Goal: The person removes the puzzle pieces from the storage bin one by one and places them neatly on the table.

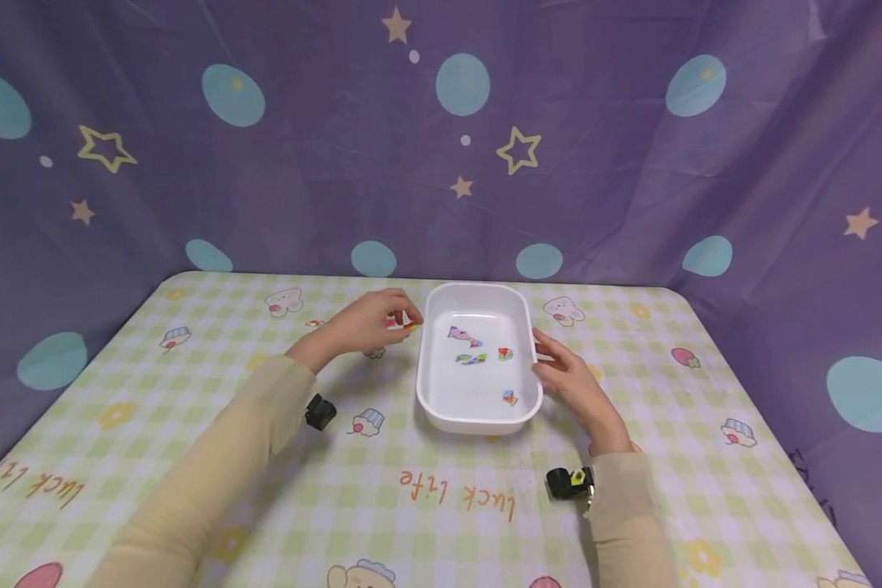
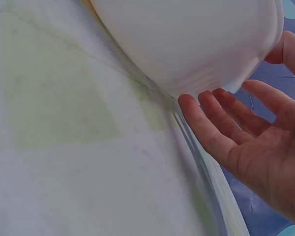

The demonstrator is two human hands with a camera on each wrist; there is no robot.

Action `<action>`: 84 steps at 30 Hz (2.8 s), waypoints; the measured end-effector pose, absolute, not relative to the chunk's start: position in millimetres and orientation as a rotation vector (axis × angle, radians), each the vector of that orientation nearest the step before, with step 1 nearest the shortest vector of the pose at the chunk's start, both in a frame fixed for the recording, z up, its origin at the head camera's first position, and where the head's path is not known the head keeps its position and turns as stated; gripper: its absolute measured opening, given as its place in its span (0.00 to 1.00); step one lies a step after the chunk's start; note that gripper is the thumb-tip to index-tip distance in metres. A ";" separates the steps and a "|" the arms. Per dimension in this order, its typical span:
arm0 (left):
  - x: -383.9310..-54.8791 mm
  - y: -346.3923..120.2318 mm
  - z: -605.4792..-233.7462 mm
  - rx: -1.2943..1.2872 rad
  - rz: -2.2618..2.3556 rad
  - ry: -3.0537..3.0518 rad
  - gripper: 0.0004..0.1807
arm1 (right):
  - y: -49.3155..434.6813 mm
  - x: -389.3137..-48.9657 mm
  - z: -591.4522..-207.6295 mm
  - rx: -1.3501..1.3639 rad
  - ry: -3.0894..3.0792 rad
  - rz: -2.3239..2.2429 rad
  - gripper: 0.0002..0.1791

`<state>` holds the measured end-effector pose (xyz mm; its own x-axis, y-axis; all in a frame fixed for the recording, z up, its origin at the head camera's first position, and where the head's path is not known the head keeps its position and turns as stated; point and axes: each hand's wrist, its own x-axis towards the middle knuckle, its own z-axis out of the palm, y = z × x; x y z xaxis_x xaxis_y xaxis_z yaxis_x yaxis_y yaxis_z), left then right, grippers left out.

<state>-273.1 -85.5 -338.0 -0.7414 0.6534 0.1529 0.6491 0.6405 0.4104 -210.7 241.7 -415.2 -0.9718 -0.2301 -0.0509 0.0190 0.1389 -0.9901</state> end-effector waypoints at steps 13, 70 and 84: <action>-278.2 -131.2 -348.1 0.984 0.795 2.881 0.11 | 241.6 -210.9 -416.8 -0.211 2.214 -1.938 0.33; -316.8 -250.9 -394.0 0.449 0.499 3.028 0.10 | 243.7 -211.9 -416.0 -0.197 2.242 -1.927 0.33; -319.4 -251.2 -394.4 0.450 0.504 3.038 0.10 | 243.6 -211.1 -414.8 -0.186 2.249 -1.930 0.34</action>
<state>-319.4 -251.2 -394.4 -0.9578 0.2868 0.0183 0.2774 0.9059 0.3200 -211.1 243.6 -414.8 -0.9774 -0.2056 -0.0489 0.0172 0.1532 -0.9880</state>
